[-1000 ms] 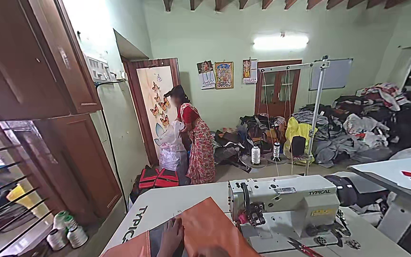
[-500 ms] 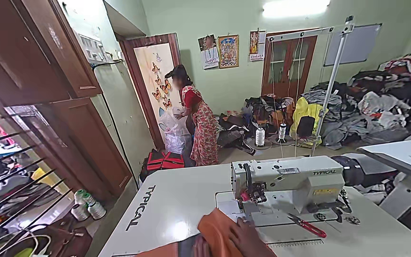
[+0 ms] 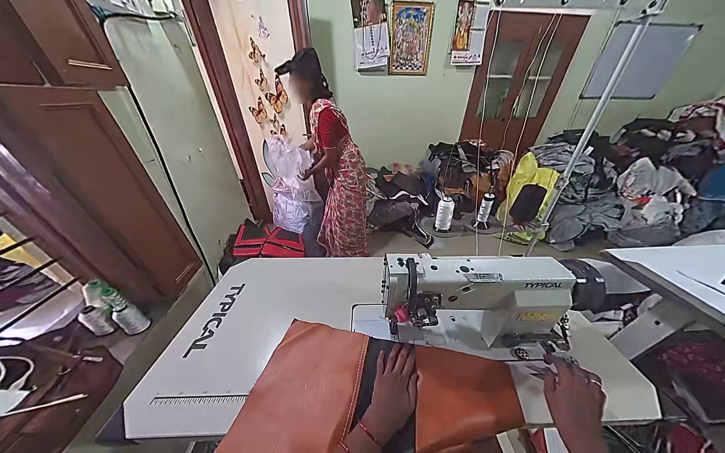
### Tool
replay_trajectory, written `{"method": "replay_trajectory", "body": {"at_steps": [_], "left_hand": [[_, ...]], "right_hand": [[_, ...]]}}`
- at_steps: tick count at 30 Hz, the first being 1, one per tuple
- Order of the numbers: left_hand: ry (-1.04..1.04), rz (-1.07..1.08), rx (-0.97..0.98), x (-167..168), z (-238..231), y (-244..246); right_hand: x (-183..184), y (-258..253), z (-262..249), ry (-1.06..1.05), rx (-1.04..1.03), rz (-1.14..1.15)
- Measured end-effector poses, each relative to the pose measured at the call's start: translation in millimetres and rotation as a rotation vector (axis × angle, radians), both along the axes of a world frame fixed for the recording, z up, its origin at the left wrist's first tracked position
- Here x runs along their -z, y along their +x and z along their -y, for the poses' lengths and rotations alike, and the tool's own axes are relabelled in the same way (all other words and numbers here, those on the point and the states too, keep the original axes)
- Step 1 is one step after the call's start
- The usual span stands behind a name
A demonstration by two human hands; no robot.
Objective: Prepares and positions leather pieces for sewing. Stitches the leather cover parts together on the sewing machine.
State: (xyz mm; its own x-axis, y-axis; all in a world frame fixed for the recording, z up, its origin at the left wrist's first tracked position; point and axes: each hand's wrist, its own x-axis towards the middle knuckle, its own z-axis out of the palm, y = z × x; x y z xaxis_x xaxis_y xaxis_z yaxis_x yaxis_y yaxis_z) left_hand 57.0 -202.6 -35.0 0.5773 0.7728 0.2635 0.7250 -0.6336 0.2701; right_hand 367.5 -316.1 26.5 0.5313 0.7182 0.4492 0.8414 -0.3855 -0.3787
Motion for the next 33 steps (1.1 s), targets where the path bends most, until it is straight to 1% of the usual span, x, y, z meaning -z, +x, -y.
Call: {"method": "replay_trajectory", "body": {"at_steps": [1, 2, 3, 5, 6, 7, 8, 10, 11, 13, 18, 23, 29, 33], "left_hand": [[0.035, 0.018, -0.031, 2, 1, 2], [0.048, 0.021, -0.048, 3, 4, 3], [0.038, 0.009, -0.049, 2, 6, 2], [0.009, -0.038, -0.034, -4, 2, -6], [-0.010, -0.072, -0.022, -8, -3, -15], [-0.038, -0.109, -0.006, -12, -9, -28], [-0.036, -0.116, 0.017, -14, -17, -43], [-0.060, -0.108, 0.077, -15, -22, -65], [-0.064, -0.119, 0.098, -14, -21, -70], [-0.037, -0.130, 0.077, -12, -17, -66], [-0.014, -0.126, 0.014, -9, -4, -59], [-0.083, -0.142, 0.044, -15, -17, -68], [-0.075, -0.134, 0.087, -14, -43, -74], [-0.091, -0.133, 0.123, -15, -50, -79]], "right_hand": [[-13, -23, -7, 0.011, -0.050, -0.026], [-20, -54, -15, -0.015, -0.171, -0.091], [-17, -85, -25, -0.062, -0.330, -0.173], [15, -134, -50, -0.159, -0.629, -0.256], [32, -149, -59, -0.222, -0.712, -0.225], [44, -156, -65, -0.285, -0.752, -0.134], [51, -159, -71, -0.282, -0.773, -0.059], [53, -152, -83, -0.278, -0.838, -0.011], [52, -149, -87, -0.293, -0.875, -0.001], [47, -139, -99, -0.312, -0.939, 0.027], [46, -130, -108, -0.316, -1.009, 0.083], [37, -134, -111, -0.424, -0.994, 0.079], [45, -137, -130, -0.331, -0.976, 0.127], [45, -139, -131, -0.319, -0.976, 0.127]]}}
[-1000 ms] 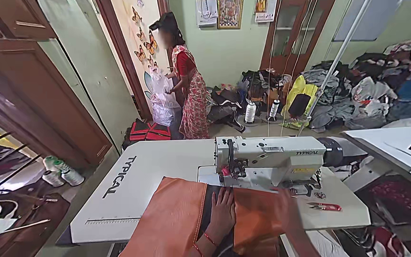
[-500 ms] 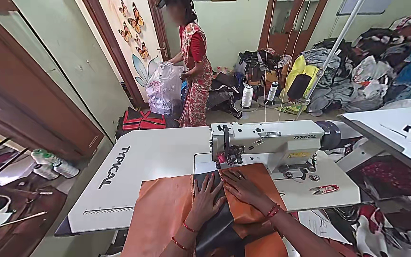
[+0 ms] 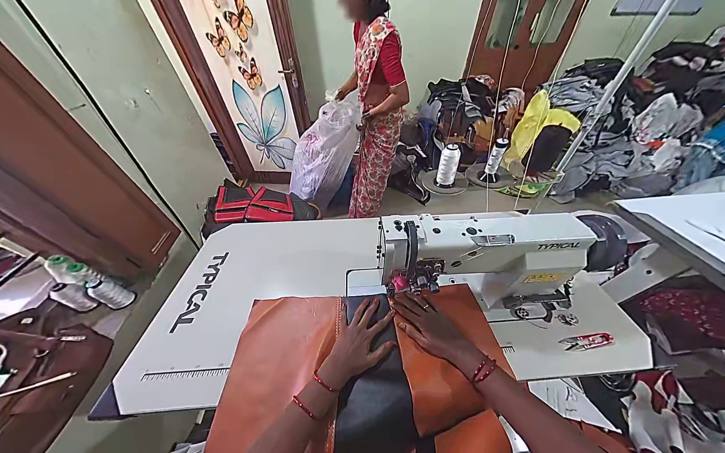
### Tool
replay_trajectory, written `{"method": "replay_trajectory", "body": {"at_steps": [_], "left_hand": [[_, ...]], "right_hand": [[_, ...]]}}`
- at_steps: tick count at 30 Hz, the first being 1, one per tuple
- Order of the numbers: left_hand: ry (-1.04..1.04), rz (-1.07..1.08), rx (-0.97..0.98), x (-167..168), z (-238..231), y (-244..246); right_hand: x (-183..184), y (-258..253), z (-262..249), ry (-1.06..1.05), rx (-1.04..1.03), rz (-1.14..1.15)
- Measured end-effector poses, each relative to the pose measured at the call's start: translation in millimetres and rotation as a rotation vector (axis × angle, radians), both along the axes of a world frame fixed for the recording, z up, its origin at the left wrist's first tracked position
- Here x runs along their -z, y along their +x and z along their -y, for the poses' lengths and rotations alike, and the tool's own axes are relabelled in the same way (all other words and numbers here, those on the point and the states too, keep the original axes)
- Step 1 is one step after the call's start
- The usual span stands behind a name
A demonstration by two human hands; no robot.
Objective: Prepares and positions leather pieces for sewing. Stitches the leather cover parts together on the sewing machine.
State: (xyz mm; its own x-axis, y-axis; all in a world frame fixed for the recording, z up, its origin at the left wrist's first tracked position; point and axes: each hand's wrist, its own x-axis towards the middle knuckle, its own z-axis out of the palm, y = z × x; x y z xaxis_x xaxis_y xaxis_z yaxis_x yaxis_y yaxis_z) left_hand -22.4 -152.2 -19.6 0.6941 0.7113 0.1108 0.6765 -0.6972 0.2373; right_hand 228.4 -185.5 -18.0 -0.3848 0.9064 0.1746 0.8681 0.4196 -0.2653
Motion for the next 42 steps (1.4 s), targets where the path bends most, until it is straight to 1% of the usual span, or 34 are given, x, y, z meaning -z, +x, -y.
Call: {"method": "replay_trajectory", "body": {"at_steps": [4, 6, 8, 9, 11, 12, 14, 20, 26, 30, 33, 37, 42], "left_hand": [[0.003, 0.010, 0.033, -2, -15, 0], [0.026, 0.018, 0.082, -4, -15, -2], [0.086, 0.081, 0.165, -1, 1, -4], [0.080, 0.097, 0.198, -1, 14, -5], [0.001, 0.084, 0.232, 0, 43, -12], [-0.010, 0.064, 0.245, 0, 49, -16], [-0.025, 0.026, 0.270, 2, 52, -25], [0.001, 0.011, 0.355, -3, 1, -28], [0.005, 0.013, 0.356, -4, -35, -24], [0.029, 0.028, 0.353, -6, -59, -20], [0.060, 0.028, 0.374, -7, -80, -17], [0.106, 0.025, 0.472, -10, -106, -17], [0.189, -0.018, 0.660, -17, -130, -11]], "right_hand": [[-1, 3, -7, 0.043, 0.022, -0.032], [-2, 3, -3, 0.039, 0.060, -0.035], [-9, 1, 22, -0.067, 0.156, 0.017], [-12, 2, 39, -0.097, 0.203, 0.041], [-1, 10, 74, -0.026, 0.274, 0.041], [5, 18, 85, 0.019, 0.295, 0.038], [10, 29, 100, -0.017, 0.301, 0.050], [11, 44, 60, 0.015, 0.265, 0.022], [1, 49, 25, 0.003, 0.274, 0.029], [-5, 52, 4, -0.076, 0.295, 0.017], [-11, 53, -9, -0.097, 0.302, 0.006], [-10, 54, -24, -0.061, 0.335, -0.011], [-24, 50, -37, -0.058, 0.401, 0.004]]}}
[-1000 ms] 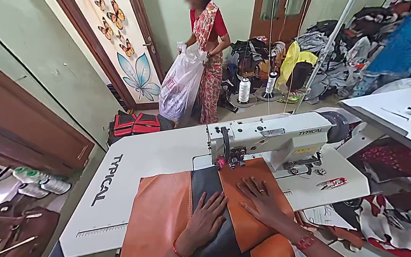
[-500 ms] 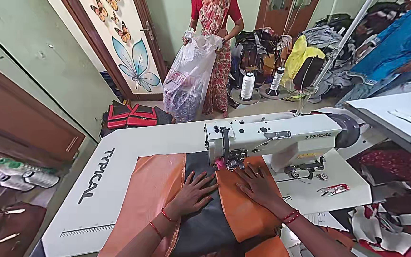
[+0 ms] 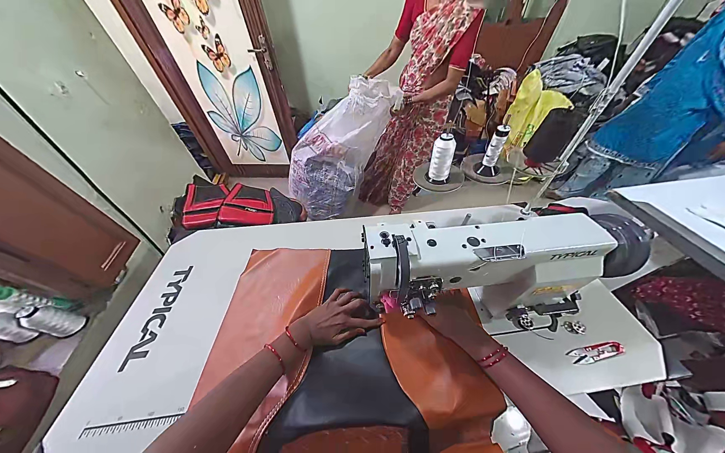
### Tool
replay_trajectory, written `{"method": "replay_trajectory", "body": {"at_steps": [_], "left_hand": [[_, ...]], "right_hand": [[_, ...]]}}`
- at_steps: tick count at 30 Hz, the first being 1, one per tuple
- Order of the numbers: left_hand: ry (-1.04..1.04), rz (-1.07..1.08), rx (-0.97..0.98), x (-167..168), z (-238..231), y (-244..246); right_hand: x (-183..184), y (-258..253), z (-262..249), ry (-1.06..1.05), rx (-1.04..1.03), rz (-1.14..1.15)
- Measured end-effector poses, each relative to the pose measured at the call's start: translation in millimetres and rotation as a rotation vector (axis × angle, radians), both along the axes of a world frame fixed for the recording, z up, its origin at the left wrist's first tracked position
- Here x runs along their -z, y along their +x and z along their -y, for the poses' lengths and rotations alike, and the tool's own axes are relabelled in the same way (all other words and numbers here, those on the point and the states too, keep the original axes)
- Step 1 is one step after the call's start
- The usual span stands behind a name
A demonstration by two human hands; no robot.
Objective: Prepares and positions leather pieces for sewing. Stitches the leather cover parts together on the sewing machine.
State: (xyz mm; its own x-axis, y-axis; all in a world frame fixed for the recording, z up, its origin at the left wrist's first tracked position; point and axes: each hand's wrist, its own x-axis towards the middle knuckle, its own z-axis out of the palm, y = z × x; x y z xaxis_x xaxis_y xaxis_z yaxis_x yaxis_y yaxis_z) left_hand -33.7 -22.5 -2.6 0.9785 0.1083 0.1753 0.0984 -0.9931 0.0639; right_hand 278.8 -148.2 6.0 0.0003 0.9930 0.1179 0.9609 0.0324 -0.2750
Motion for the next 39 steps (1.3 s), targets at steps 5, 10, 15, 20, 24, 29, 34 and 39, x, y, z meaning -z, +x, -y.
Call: {"method": "replay_trajectory", "body": {"at_steps": [5, 10, 15, 20, 24, 29, 34, 39], "left_hand": [[-0.238, -0.074, -0.342, -19, 88, 11], [-0.350, 0.004, -0.475, 0, 159, -4], [-0.257, 0.108, -0.337, 14, 119, -12], [-0.224, 0.059, -0.303, 13, 87, -10], [-0.189, 0.036, -0.249, 7, 54, -7], [-0.343, 0.008, -0.354, -12, 71, 8], [-0.295, 0.154, -0.552, 15, 165, 14], [-0.233, 0.121, -0.528, 13, 138, 6]], "right_hand": [[-5, -29, 39, 0.184, -0.402, 0.133], [33, -48, 80, 0.317, -0.670, -0.047], [26, -41, 59, 0.222, -0.595, -0.134], [22, -38, 38, 0.131, -0.577, -0.079], [25, -34, 17, 0.206, -0.599, -0.081], [24, -32, 17, 0.267, -0.655, -0.144], [29, -42, 49, 0.277, -0.594, -0.247], [27, -46, 35, 0.352, -0.584, -0.191]]}}
